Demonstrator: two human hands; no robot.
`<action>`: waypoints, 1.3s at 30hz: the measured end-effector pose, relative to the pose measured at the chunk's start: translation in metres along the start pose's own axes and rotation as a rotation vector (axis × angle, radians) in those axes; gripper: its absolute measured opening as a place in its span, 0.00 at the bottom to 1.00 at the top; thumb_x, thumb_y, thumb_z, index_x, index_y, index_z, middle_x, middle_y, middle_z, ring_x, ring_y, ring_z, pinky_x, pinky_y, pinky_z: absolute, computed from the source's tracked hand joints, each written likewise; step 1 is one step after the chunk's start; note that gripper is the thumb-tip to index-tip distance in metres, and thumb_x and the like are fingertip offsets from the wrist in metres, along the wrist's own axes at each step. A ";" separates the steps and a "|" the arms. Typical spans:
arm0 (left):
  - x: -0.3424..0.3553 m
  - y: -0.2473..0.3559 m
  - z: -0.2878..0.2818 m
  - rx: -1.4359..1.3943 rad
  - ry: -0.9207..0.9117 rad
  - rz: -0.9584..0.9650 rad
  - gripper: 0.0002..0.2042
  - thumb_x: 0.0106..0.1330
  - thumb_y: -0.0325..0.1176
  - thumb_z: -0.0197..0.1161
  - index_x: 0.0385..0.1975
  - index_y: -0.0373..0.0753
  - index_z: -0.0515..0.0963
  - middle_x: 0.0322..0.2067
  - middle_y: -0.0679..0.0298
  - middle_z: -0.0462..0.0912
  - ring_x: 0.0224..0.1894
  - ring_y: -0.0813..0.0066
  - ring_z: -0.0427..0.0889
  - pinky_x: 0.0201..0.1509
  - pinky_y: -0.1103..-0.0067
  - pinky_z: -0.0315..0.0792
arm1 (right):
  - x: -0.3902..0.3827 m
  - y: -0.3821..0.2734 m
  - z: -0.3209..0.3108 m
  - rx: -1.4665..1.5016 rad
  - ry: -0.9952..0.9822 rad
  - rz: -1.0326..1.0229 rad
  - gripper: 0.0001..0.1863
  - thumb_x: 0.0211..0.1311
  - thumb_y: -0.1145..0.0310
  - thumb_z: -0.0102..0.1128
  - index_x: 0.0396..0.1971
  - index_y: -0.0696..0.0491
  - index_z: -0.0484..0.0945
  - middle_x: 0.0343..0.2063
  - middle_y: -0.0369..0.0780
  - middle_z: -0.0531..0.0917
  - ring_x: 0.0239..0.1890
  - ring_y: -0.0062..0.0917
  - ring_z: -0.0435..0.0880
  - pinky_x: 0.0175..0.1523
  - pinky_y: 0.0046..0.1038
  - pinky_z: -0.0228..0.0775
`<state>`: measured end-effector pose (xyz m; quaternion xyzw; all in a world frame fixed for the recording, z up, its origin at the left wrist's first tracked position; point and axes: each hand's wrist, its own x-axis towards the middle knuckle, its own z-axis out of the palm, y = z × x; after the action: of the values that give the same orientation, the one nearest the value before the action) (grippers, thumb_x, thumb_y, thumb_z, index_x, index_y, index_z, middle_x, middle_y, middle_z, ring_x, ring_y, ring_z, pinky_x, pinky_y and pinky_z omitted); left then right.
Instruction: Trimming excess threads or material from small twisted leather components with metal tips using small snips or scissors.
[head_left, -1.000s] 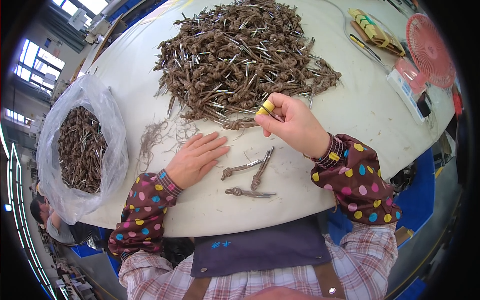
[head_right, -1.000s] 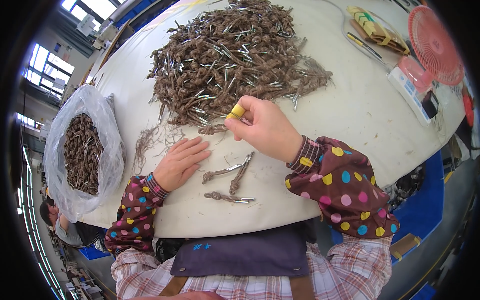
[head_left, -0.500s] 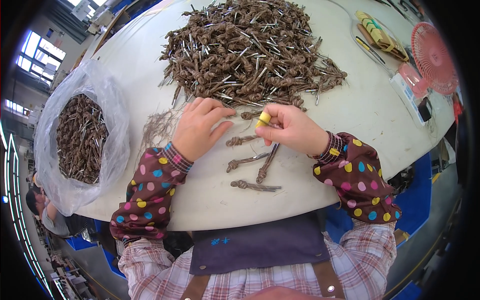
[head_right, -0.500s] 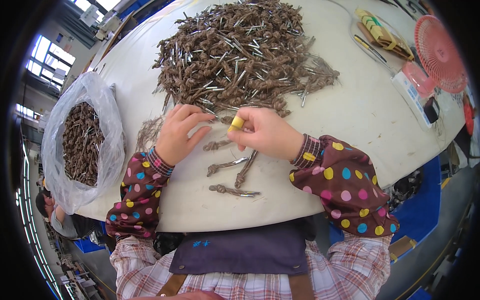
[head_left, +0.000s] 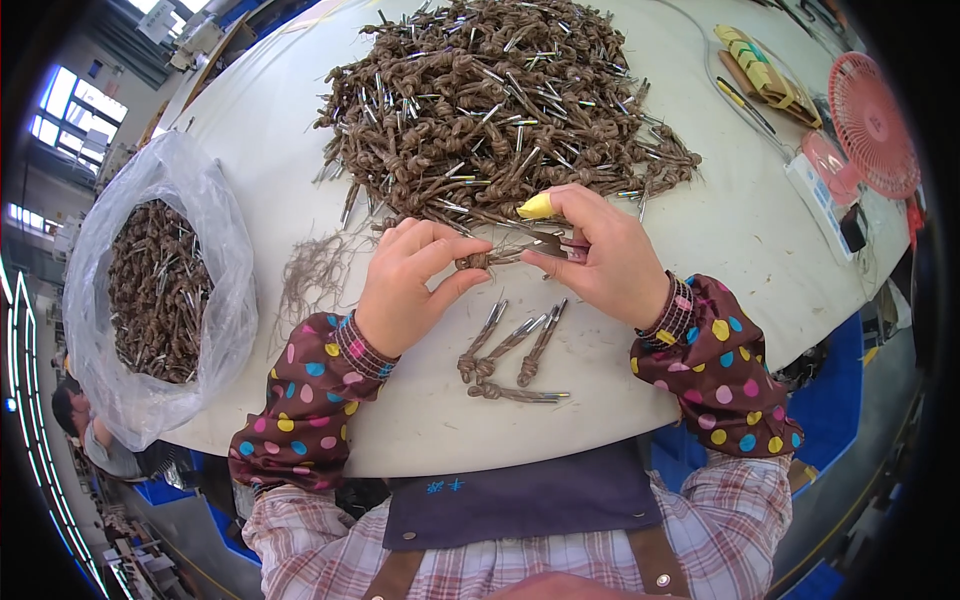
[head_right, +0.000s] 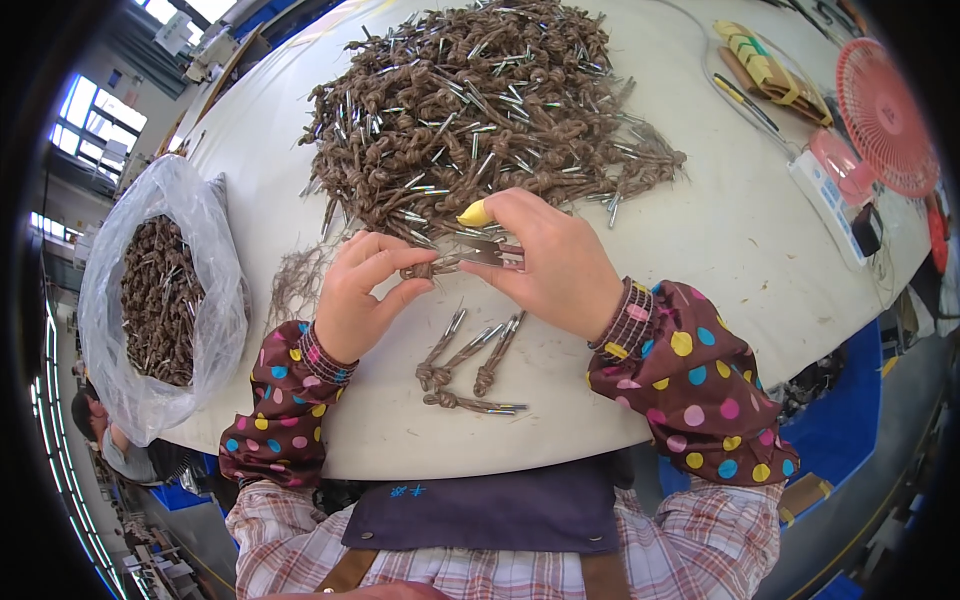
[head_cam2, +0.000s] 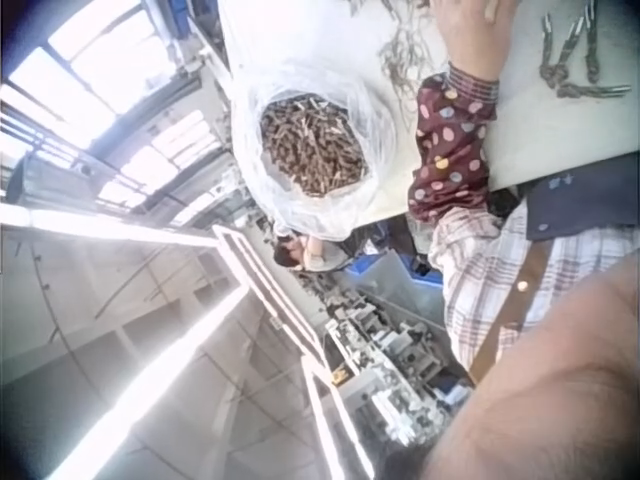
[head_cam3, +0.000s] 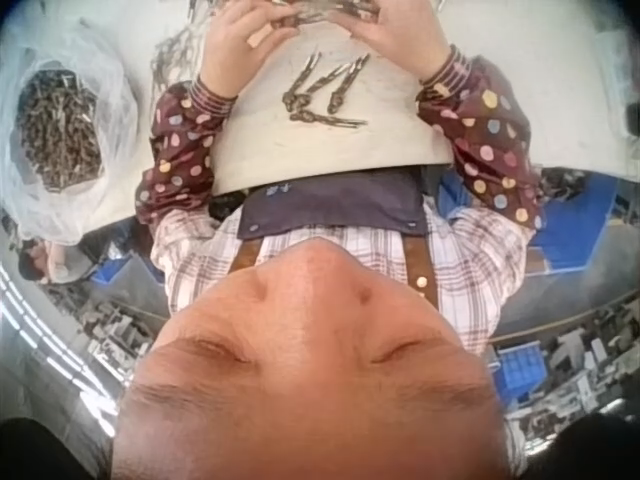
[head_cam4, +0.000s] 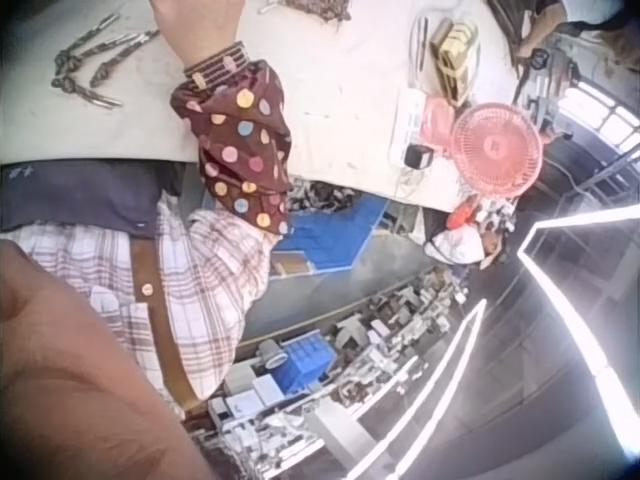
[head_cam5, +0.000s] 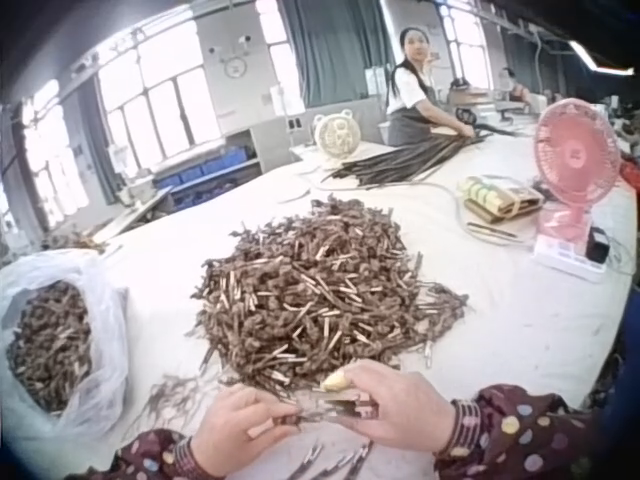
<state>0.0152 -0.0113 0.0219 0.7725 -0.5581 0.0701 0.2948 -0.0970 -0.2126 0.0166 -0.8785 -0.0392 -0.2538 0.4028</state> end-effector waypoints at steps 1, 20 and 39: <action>-0.001 0.001 0.000 -0.038 0.004 0.016 0.14 0.49 0.26 0.70 0.38 0.42 0.81 0.32 0.64 0.77 0.33 0.66 0.75 0.40 0.75 0.69 | 0.001 -0.001 -0.001 -0.005 -0.079 0.038 0.14 0.54 0.63 0.65 0.35 0.57 0.77 0.31 0.39 0.81 0.28 0.26 0.80 0.31 0.23 0.72; -0.002 0.004 -0.009 -0.531 -0.049 -0.327 0.15 0.62 0.25 0.59 0.49 0.33 0.74 0.44 0.61 0.79 0.44 0.77 0.77 0.52 0.79 0.69 | -0.008 0.003 0.008 -0.026 0.026 -0.026 0.15 0.46 0.79 0.62 0.38 0.52 0.80 0.31 0.39 0.82 0.28 0.29 0.82 0.31 0.24 0.76; -0.004 0.019 0.008 -0.352 0.244 -0.338 0.02 0.64 0.23 0.56 0.33 0.30 0.73 0.28 0.61 0.82 0.30 0.75 0.84 0.36 0.84 0.75 | -0.013 -0.002 0.022 0.209 0.082 0.153 0.14 0.52 0.74 0.67 0.41 0.58 0.81 0.27 0.34 0.81 0.19 0.11 0.67 0.25 0.14 0.60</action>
<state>-0.0049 -0.0165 0.0204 0.7775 -0.3852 0.0142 0.4969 -0.1000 -0.1935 -0.0002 -0.8211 0.0181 -0.2524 0.5117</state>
